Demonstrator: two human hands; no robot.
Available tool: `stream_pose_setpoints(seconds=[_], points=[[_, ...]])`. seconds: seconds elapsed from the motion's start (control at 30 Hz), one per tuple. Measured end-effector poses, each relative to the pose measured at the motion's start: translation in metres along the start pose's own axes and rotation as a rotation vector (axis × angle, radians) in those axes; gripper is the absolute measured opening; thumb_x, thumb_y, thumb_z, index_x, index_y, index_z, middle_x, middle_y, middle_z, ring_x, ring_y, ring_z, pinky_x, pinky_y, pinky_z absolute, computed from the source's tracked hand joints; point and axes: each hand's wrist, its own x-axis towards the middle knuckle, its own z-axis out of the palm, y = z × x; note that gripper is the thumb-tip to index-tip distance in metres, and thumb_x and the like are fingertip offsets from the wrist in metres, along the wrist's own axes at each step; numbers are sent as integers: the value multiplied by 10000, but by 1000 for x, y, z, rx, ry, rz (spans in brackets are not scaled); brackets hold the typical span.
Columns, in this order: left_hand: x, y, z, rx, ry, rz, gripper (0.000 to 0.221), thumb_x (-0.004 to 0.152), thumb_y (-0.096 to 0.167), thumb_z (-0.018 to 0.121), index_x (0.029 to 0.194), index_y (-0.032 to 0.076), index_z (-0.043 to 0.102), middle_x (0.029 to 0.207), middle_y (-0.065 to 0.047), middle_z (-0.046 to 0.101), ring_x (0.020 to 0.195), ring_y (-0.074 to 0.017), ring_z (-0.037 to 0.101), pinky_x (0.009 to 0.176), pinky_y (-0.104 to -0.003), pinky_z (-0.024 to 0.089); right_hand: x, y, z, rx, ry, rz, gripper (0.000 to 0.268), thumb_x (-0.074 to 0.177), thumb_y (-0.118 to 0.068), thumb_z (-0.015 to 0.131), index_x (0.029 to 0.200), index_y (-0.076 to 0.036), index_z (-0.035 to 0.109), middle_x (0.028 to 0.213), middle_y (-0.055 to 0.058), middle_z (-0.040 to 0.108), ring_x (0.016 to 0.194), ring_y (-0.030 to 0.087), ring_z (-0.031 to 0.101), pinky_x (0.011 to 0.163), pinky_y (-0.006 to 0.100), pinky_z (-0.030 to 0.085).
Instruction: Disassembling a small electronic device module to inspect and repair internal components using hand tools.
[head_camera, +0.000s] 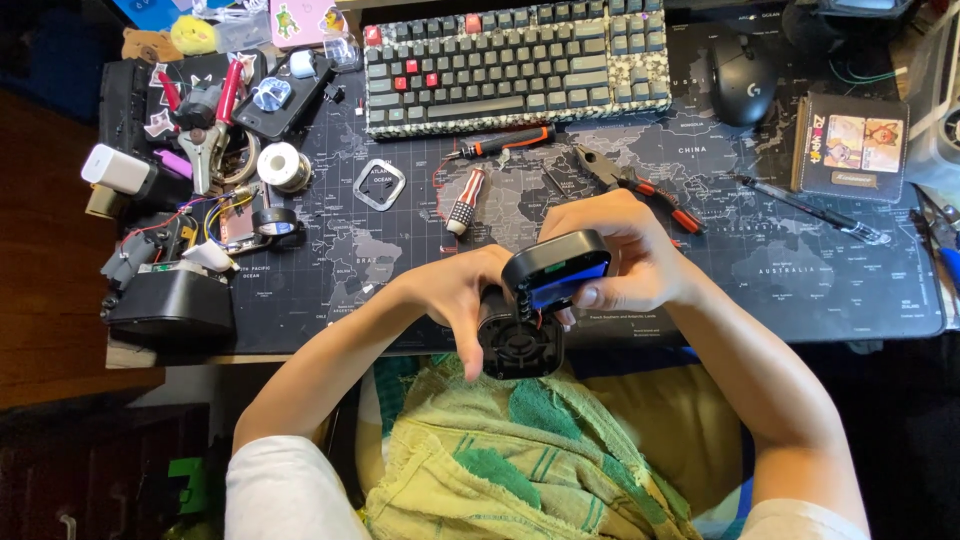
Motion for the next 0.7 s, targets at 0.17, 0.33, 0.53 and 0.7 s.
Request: stream_pose_setpoints(seconds=[0.17,0.33,0.53,0.7], points=[[-1,-2,-1,10,-6,-9,637,663,483,1056,1135,126,820,1093,-67,840,1056,-253,797,963,-364,611,-1,-1,0,-22,25,28,408,988,-195,804,1230,107,678,997,203,718,688,243,851,578,339,720],[-7,-12,-2,-1,5,15,658,669,487,1055,1154,116,811,1106,-72,837,1060,-255,797,984,-350,604,-2,-3,-3,-56,56,63,505,960,-223,837,1313,93,662,1014,197,740,721,231,847,594,334,711],[-9,-10,-14,-24,79,41,749,594,497,1090,1157,92,805,1179,-121,841,1105,-249,806,1000,-438,640,-9,-5,-14,-232,268,36,941,850,-380,903,1481,185,493,1034,251,706,771,271,796,663,403,699],[-13,3,-21,-109,315,57,948,878,717,891,1452,14,617,1347,-150,723,1194,-283,747,1046,-469,693,-8,-16,-24,-519,666,150,523,1137,-413,690,1492,-44,583,1067,91,637,804,131,621,772,274,571]])
